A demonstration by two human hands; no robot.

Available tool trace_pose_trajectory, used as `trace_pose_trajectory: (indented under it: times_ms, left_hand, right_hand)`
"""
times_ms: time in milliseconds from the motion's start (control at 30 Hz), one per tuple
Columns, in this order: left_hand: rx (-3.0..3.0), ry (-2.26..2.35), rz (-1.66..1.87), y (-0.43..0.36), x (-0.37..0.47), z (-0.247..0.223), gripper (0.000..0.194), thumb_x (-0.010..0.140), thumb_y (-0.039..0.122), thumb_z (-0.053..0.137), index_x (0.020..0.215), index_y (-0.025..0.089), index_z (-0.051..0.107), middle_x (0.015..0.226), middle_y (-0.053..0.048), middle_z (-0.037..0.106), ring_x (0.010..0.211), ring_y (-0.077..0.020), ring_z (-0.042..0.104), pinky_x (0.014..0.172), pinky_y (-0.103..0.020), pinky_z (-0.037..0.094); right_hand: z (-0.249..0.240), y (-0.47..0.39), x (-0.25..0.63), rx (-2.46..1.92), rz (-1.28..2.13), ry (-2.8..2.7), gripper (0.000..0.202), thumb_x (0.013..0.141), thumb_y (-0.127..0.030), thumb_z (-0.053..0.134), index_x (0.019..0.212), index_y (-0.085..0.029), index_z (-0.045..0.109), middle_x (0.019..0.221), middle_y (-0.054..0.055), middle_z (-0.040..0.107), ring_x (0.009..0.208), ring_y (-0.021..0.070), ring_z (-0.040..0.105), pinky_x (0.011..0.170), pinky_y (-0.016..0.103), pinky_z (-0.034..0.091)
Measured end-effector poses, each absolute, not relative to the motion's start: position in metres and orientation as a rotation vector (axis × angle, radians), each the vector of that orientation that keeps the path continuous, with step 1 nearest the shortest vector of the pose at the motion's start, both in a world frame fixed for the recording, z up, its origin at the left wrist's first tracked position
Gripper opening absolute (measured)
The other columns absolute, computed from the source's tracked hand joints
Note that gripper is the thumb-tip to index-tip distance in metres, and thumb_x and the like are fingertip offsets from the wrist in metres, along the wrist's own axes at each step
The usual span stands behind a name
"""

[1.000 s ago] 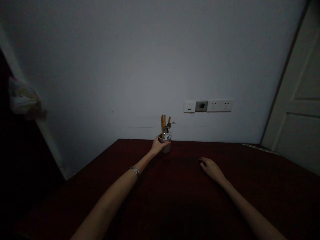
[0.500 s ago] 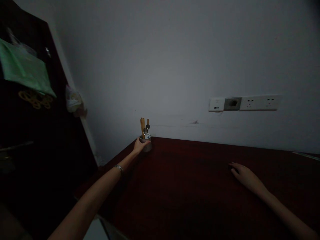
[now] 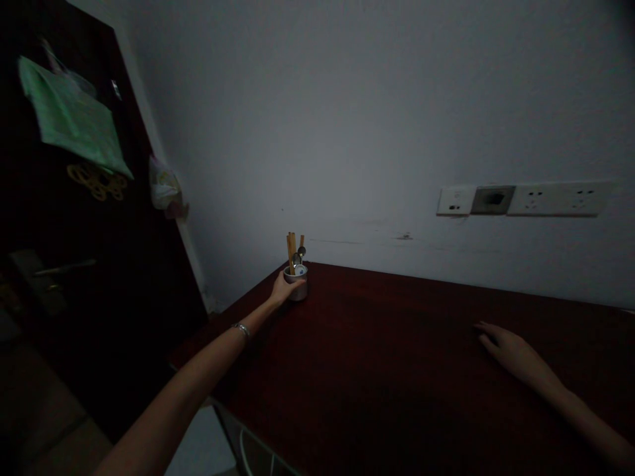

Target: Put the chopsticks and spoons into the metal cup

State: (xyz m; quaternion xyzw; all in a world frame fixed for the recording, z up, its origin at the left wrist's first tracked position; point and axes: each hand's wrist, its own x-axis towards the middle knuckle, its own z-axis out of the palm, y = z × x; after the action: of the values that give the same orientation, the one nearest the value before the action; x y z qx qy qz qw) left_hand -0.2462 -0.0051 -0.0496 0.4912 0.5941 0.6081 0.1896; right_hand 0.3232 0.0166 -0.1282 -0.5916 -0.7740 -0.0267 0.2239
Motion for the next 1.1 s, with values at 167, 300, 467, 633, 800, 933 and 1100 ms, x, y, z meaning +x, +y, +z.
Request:
trace_pose_trajectory:
  times_ms: [167, 300, 467, 633, 800, 933, 1100]
  left_hand:
    - [1.505, 1.805, 1.649, -0.006, -0.243, -0.054, 0.073, 0.048, 0.039, 0.078, 0.111, 0.014, 0.051, 0.113, -0.016, 0.056, 0.104, -0.0253, 0.052, 0.087, -0.035, 0.039]
    - [1.500, 1.782, 1.644, -0.004, -0.243, -0.058, 0.072, 0.049, 0.039, 0.078, 0.111, 0.015, 0.051, 0.114, -0.015, 0.056, 0.103, -0.0246, 0.053, 0.087, -0.034, 0.040]
    - [1.467, 1.727, 1.667, -0.003, -0.243, -0.060, 0.071, 0.050, 0.035, 0.078, 0.112, 0.015, 0.050, 0.115, -0.014, 0.055, 0.104, -0.0236, 0.052, 0.088, -0.033, 0.039]
    - [1.440, 1.705, 1.692, -0.003, -0.242, -0.060, 0.071, 0.048, 0.033, 0.079, 0.110, 0.015, 0.051, 0.114, -0.015, 0.055, 0.105, -0.0242, 0.051, 0.088, -0.034, 0.038]
    - [1.414, 1.636, 1.711, -0.003, -0.242, -0.061, 0.070, 0.047, 0.031, 0.080, 0.109, 0.015, 0.051, 0.113, -0.014, 0.055, 0.104, -0.0234, 0.052, 0.089, -0.034, 0.038]
    - [1.434, 1.633, 1.713, -0.005, -0.241, -0.062, 0.070, 0.049, 0.031, 0.079, 0.110, 0.016, 0.049, 0.114, -0.013, 0.054, 0.104, -0.0232, 0.051, 0.089, -0.034, 0.038]
    - [1.471, 1.575, 1.694, -0.003, -0.241, -0.061, 0.076, 0.049, 0.030, 0.079, 0.114, 0.015, 0.043, 0.115, -0.015, 0.052, 0.105, -0.0220, 0.051, 0.091, -0.033, 0.037]
  right_hand:
    - [-0.130, 0.019, 0.324, -1.641, -0.090, -2.163, 0.045, 0.081, -0.031, 0.034, 0.110, -0.006, 0.057, 0.117, 0.018, 0.056, 0.109, 0.0262, 0.052, 0.096, 0.034, 0.036]
    - [-0.130, 0.020, 0.325, -1.672, -0.073, -2.176, 0.046, 0.081, -0.030, 0.034, 0.111, -0.005, 0.057, 0.118, 0.017, 0.055, 0.110, 0.0252, 0.051, 0.097, 0.033, 0.036]
    - [-0.129, 0.016, 0.323, -1.647, -0.095, -2.164, 0.045, 0.081, -0.030, 0.034, 0.111, -0.007, 0.057, 0.117, 0.017, 0.056, 0.109, 0.0257, 0.052, 0.096, 0.034, 0.037]
    - [-0.127, 0.013, 0.322, -1.653, -0.097, -2.173, 0.046, 0.082, -0.030, 0.032, 0.112, -0.005, 0.056, 0.119, 0.018, 0.055, 0.111, 0.0268, 0.050, 0.096, 0.034, 0.036]
    - [-0.125, 0.013, 0.321, -1.679, -0.073, -2.172, 0.045, 0.082, -0.029, 0.033, 0.113, -0.006, 0.056, 0.120, 0.018, 0.053, 0.112, 0.0267, 0.050, 0.097, 0.034, 0.035]
    - [-0.127, 0.014, 0.322, -1.648, -0.070, -2.178, 0.046, 0.082, -0.030, 0.032, 0.112, -0.005, 0.056, 0.119, 0.019, 0.054, 0.110, 0.0277, 0.051, 0.097, 0.035, 0.036]
    - [-0.131, 0.019, 0.326, -1.628, -0.064, -2.176, 0.047, 0.080, -0.032, 0.032, 0.110, -0.006, 0.057, 0.118, 0.019, 0.055, 0.109, 0.0283, 0.051, 0.096, 0.035, 0.037]
